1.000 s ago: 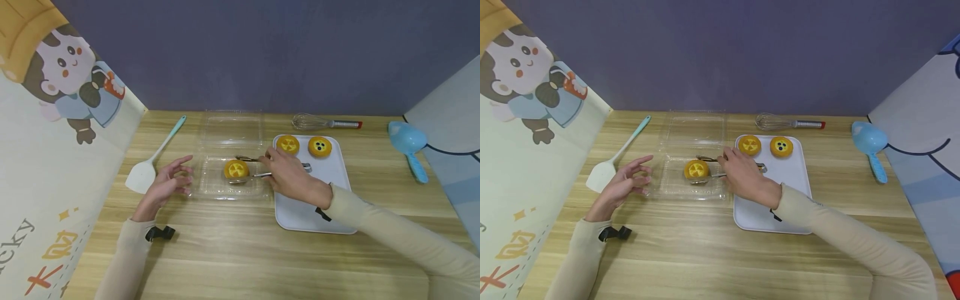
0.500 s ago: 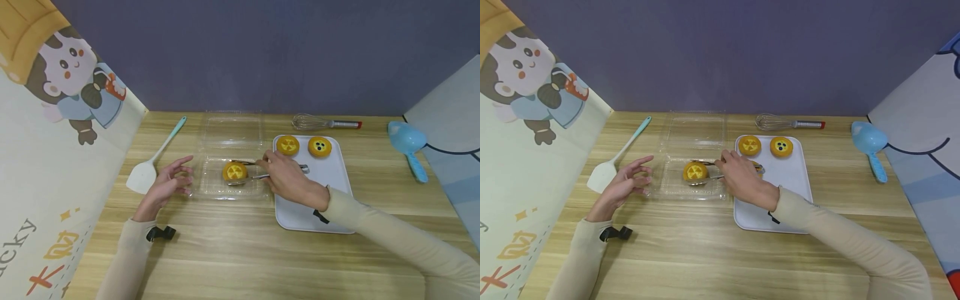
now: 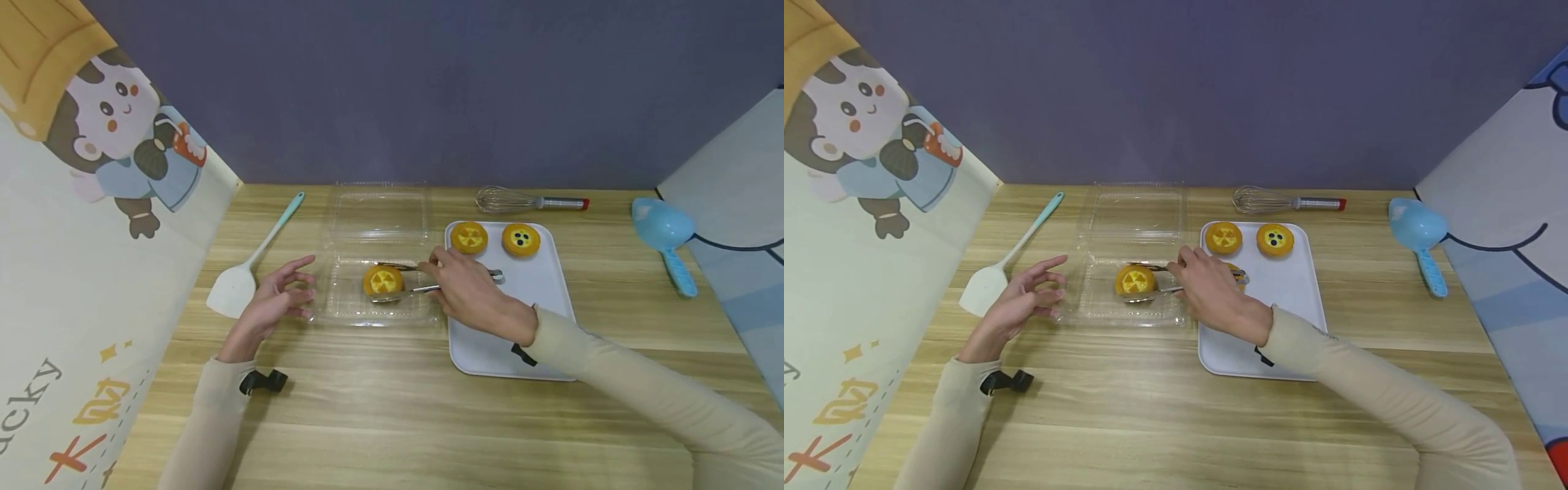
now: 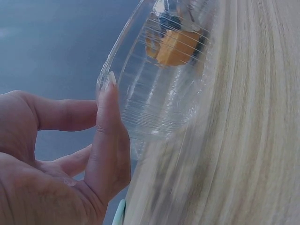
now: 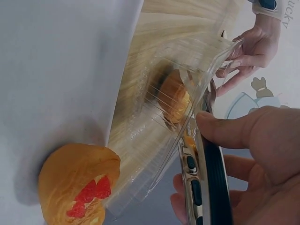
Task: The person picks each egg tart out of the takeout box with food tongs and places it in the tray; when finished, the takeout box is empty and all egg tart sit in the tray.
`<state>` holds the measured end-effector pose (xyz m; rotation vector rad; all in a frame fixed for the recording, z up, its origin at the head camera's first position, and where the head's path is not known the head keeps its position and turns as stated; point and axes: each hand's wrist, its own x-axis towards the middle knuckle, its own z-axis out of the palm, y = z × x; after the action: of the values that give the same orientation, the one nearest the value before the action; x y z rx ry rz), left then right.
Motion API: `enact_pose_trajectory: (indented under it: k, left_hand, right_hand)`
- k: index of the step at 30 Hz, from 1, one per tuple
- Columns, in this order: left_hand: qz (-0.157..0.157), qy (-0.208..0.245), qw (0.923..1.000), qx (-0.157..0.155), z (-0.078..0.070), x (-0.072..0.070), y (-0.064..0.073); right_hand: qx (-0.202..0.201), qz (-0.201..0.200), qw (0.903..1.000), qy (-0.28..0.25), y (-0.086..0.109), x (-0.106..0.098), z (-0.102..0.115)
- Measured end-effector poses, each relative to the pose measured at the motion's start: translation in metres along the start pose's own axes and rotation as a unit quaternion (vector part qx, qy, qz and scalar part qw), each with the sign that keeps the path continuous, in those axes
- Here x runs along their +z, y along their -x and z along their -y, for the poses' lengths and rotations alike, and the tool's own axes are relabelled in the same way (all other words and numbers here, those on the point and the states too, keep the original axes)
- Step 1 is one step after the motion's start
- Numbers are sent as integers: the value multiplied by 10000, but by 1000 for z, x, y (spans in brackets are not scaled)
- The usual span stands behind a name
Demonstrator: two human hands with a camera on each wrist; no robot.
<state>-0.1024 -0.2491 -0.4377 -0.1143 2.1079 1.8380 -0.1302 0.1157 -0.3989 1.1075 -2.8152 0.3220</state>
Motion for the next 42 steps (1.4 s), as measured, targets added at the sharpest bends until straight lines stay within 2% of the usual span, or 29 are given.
enact_pose_trajectory:
  k: [10,21,31,38,42]
  left_hand:
    - [12,20,10000,-13,1,3,-3]
    - [80,14,10000,-17,1,7,-8]
    - [43,-56,10000,-26,1,9,-10]
    - [14,-103,9999,-7,0,2,-5]
    - [46,-46,10000,18,-1,0,-3]
  right_hand:
    - [135,-53,9995,-290,6,0,-4]
    - [380,-269,9981,-398,18,-12,-13]
    - [793,-569,9948,-280,47,-34,-32]
    - [1001,-960,9903,-84,71,-43,-54]
    - [1205,-943,9882,78,87,-51,-68]
